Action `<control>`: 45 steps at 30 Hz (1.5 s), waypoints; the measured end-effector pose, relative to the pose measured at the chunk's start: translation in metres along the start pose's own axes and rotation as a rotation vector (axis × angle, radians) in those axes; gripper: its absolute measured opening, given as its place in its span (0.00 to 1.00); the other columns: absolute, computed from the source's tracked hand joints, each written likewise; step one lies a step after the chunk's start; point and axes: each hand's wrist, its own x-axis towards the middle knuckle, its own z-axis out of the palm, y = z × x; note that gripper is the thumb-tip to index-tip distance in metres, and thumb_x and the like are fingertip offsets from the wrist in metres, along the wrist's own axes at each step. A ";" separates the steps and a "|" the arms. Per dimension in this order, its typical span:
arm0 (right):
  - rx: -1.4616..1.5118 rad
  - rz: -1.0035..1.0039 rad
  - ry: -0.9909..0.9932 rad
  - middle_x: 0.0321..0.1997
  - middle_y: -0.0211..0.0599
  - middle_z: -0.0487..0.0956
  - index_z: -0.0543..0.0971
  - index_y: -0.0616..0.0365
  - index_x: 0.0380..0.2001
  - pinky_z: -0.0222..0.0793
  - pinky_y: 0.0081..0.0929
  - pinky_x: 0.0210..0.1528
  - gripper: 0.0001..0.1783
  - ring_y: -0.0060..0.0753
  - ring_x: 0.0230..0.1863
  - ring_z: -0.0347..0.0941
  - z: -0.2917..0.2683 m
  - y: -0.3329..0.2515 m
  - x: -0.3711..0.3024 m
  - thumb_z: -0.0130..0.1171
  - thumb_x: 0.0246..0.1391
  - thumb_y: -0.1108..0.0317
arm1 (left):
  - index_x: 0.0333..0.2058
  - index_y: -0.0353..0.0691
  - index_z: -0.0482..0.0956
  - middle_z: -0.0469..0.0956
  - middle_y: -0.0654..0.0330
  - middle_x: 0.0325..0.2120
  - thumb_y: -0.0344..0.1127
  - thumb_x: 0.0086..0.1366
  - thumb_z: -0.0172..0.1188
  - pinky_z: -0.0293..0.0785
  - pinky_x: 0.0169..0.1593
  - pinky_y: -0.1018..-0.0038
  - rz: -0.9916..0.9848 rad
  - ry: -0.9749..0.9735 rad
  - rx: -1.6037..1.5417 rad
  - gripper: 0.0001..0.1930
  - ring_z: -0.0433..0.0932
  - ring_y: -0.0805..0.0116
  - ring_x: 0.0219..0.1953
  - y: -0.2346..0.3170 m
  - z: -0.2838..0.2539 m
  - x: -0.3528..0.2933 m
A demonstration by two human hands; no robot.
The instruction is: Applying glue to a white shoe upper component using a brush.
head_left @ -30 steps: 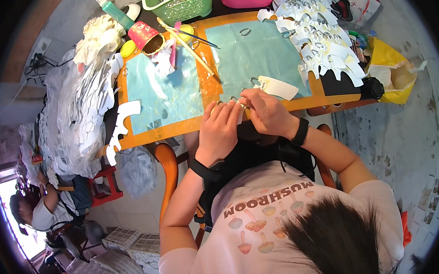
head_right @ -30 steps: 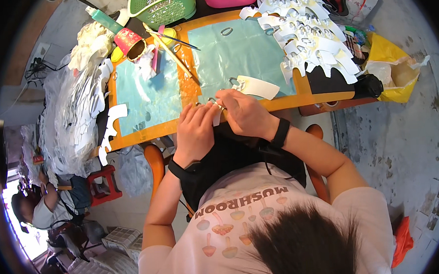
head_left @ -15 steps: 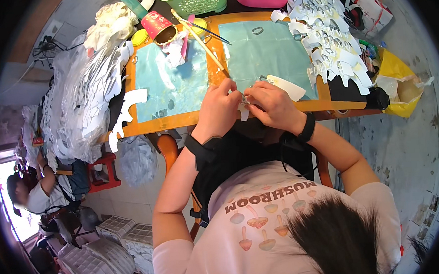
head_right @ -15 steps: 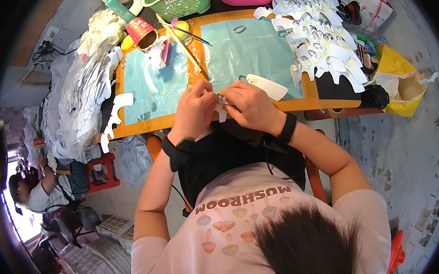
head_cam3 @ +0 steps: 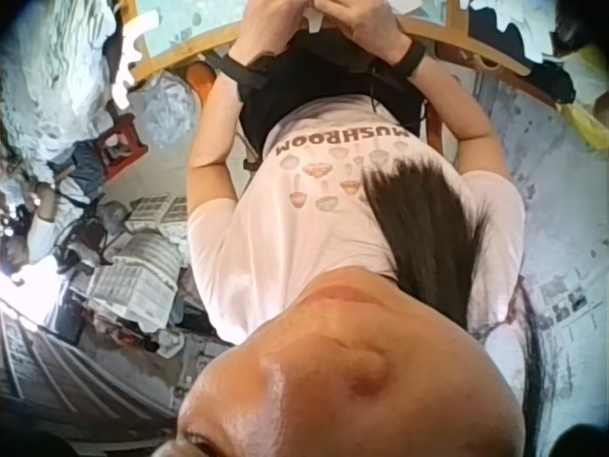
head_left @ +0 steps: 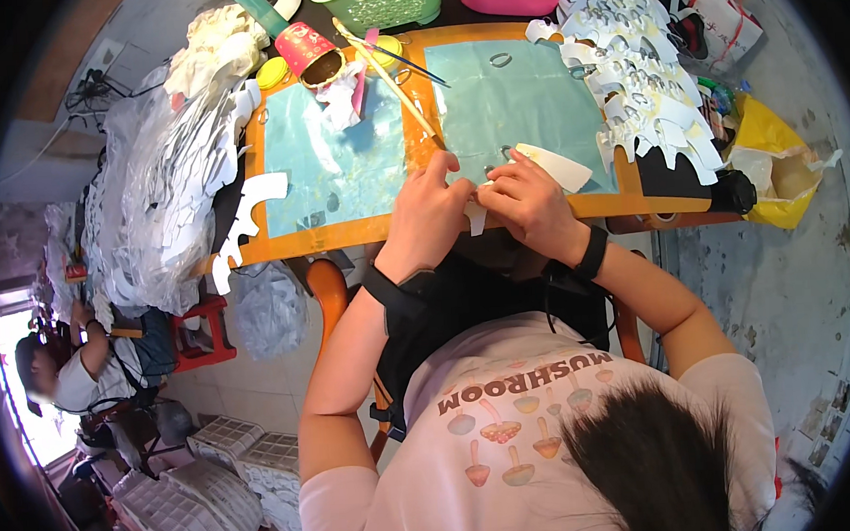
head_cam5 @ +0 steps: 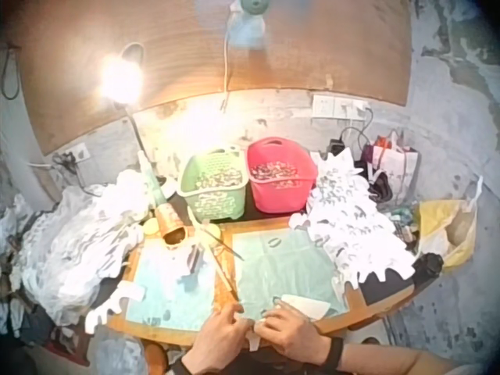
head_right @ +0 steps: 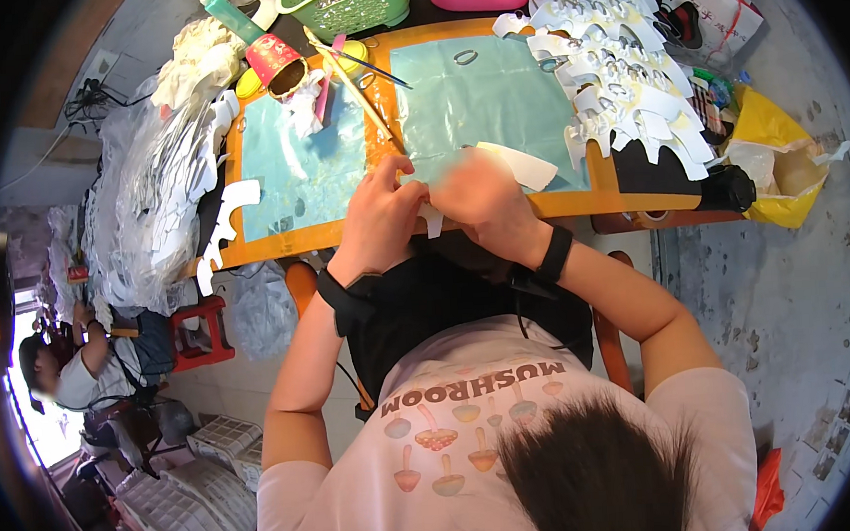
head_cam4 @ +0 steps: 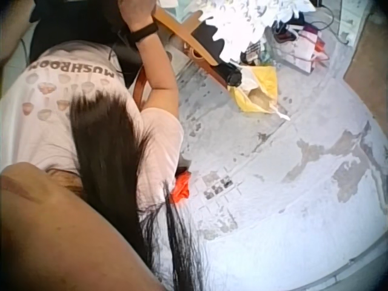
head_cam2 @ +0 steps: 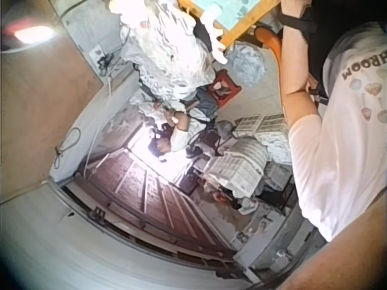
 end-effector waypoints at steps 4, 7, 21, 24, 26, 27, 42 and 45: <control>0.074 0.088 0.010 0.37 0.35 0.79 0.80 0.52 0.41 0.62 0.53 0.65 0.17 0.39 0.49 0.75 -0.007 -0.009 0.004 0.64 0.44 0.71 | 0.33 0.39 0.80 0.73 0.56 0.39 0.25 0.51 0.62 0.75 0.40 0.65 0.090 0.038 0.065 0.09 0.77 0.56 0.35 0.003 0.002 -0.001; 0.080 0.087 -0.011 0.38 0.34 0.79 0.80 0.50 0.44 0.59 0.54 0.67 0.17 0.38 0.50 0.74 -0.007 -0.008 0.005 0.64 0.48 0.68 | 0.32 0.35 0.79 0.73 0.55 0.40 0.24 0.54 0.61 0.76 0.40 0.65 0.077 0.132 -0.018 0.06 0.78 0.55 0.37 0.009 0.009 -0.017; -0.018 -0.067 -0.113 0.44 0.33 0.78 0.79 0.51 0.51 0.51 0.60 0.70 0.21 0.41 0.55 0.73 -0.013 -0.006 -0.005 0.60 0.52 0.68 | 0.31 0.33 0.78 0.69 0.46 0.46 0.26 0.54 0.66 0.71 0.52 0.60 -0.357 0.350 -0.303 0.07 0.75 0.49 0.47 0.026 0.012 -0.026; -0.006 -0.069 -0.109 0.45 0.34 0.78 0.79 0.53 0.51 0.51 0.59 0.70 0.21 0.41 0.55 0.73 -0.013 -0.006 -0.006 0.61 0.51 0.69 | 0.29 0.33 0.79 0.69 0.47 0.46 0.27 0.53 0.67 0.67 0.51 0.58 -0.362 0.370 -0.047 0.06 0.71 0.48 0.50 0.025 0.025 -0.018; 0.013 -0.055 -0.096 0.45 0.36 0.78 0.78 0.55 0.51 0.51 0.59 0.70 0.22 0.42 0.56 0.72 -0.011 -0.005 -0.008 0.61 0.50 0.69 | 0.28 0.34 0.79 0.69 0.46 0.46 0.28 0.52 0.67 0.65 0.51 0.57 -0.431 0.330 -0.034 0.06 0.70 0.48 0.50 0.027 0.025 -0.012; 0.057 -0.015 -0.079 0.45 0.38 0.78 0.78 0.55 0.50 0.51 0.58 0.70 0.22 0.42 0.56 0.72 -0.011 -0.006 -0.009 0.60 0.49 0.70 | 0.27 0.35 0.79 0.69 0.46 0.46 0.28 0.52 0.68 0.64 0.51 0.57 -0.465 0.310 -0.028 0.06 0.69 0.48 0.51 0.028 0.024 -0.009; -0.025 0.078 -0.111 0.39 0.41 0.73 0.76 0.57 0.52 0.53 0.59 0.68 0.23 0.46 0.51 0.71 -0.005 -0.016 -0.002 0.55 0.49 0.71 | 0.35 0.29 0.71 0.66 0.45 0.47 0.26 0.60 0.56 0.63 0.49 0.56 -0.510 0.383 0.143 0.07 0.67 0.45 0.48 0.060 0.055 -0.021; -0.008 0.101 -0.092 0.41 0.44 0.73 0.76 0.56 0.53 0.53 0.61 0.68 0.25 0.49 0.51 0.72 -0.003 -0.017 -0.002 0.54 0.49 0.73 | 0.35 0.29 0.70 0.66 0.45 0.45 0.26 0.60 0.55 0.63 0.48 0.56 -0.531 0.423 0.133 0.06 0.67 0.46 0.48 0.059 0.059 -0.023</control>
